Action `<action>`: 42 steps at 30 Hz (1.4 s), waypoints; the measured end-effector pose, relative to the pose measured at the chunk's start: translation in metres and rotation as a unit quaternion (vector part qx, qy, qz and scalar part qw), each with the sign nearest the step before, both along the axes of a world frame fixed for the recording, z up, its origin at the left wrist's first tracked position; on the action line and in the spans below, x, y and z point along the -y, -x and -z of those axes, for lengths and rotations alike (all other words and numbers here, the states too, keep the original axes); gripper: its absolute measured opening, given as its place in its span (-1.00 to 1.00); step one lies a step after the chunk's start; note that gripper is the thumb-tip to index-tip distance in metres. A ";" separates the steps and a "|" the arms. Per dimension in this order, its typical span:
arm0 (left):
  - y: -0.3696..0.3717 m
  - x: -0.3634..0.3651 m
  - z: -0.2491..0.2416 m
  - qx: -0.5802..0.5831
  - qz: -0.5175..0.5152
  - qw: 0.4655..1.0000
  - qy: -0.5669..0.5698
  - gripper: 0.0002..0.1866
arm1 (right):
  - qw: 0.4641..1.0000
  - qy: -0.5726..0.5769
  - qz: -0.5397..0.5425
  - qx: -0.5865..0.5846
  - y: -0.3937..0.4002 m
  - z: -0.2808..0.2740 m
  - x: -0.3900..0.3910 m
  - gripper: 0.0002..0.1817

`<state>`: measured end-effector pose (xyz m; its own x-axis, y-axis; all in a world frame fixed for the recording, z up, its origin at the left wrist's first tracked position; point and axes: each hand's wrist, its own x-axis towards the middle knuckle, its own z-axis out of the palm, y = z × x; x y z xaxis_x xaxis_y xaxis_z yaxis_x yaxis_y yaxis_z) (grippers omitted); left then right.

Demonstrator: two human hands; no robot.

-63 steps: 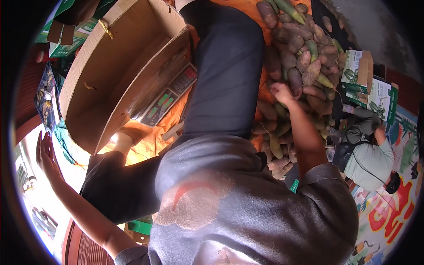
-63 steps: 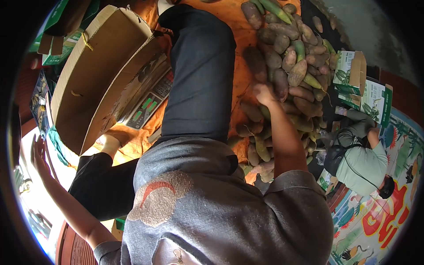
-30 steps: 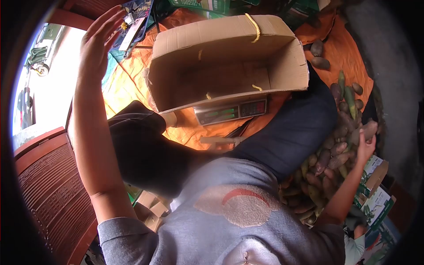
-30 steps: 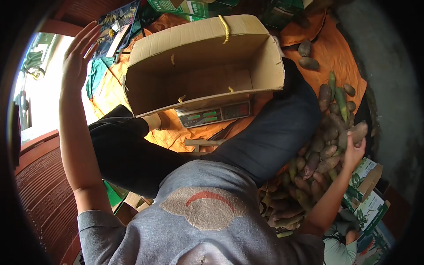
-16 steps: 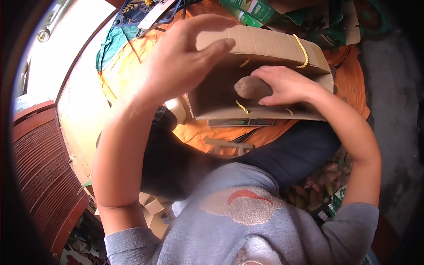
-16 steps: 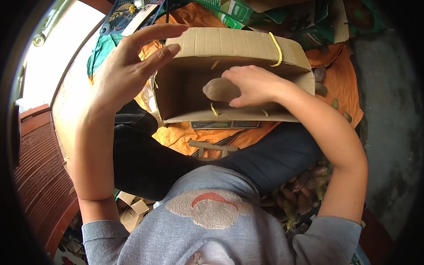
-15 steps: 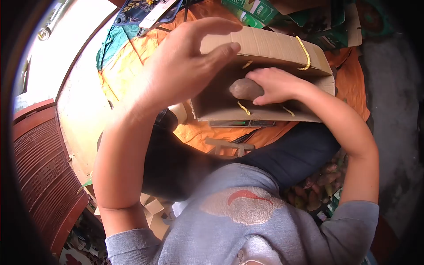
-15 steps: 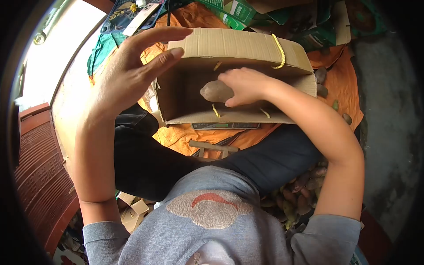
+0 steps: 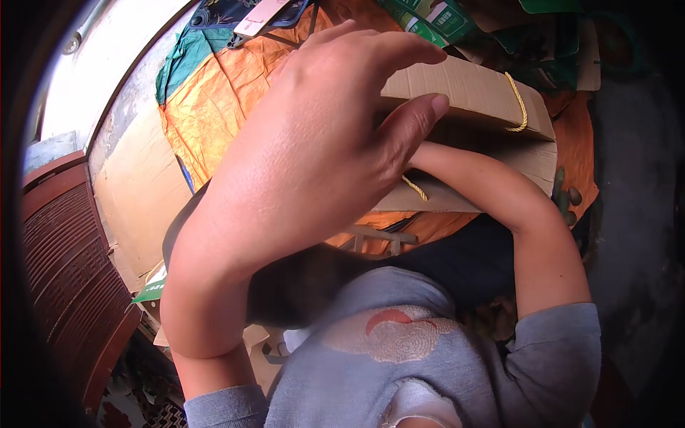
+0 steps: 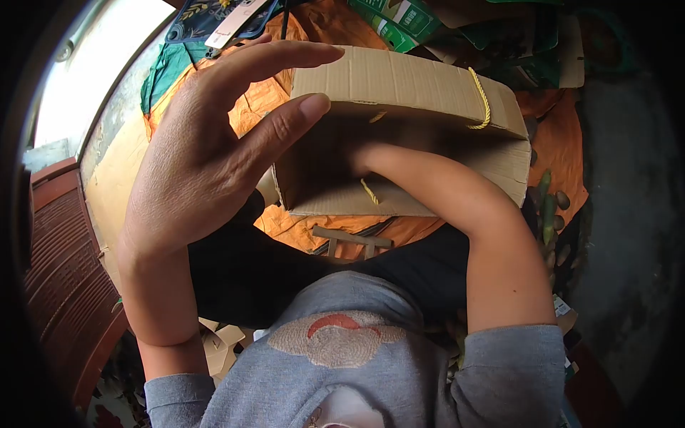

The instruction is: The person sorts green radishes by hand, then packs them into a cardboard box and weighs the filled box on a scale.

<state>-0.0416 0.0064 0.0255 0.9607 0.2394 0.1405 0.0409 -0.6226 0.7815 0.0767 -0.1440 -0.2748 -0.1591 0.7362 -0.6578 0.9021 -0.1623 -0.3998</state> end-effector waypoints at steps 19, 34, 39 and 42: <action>-0.013 -0.019 0.025 -0.019 -0.019 0.998 -0.056 -0.54 | 0.552 -0.511 0.651 0.103 0.005 -0.298 0.328 -0.72; -0.006 -0.109 0.091 -0.090 -0.169 0.976 0.102 -0.56 | 0.720 -0.023 0.693 0.036 0.205 0.069 0.545 -0.61; 0.011 -0.150 0.116 -0.124 -0.241 0.948 0.165 -0.46 | 0.624 0.076 0.777 -0.036 0.248 0.041 0.479 -0.51; 0.020 -0.156 0.122 -0.138 -0.297 0.937 0.120 -0.43 | 0.609 0.054 0.791 -0.010 0.264 0.026 0.448 -0.45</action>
<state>-0.0614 0.1623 -0.0960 0.6402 0.7362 -0.2194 0.5454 -0.2343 0.8048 -0.1868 -0.5923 -0.3005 0.6851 -0.0684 -0.7252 -0.4218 -0.8489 -0.3185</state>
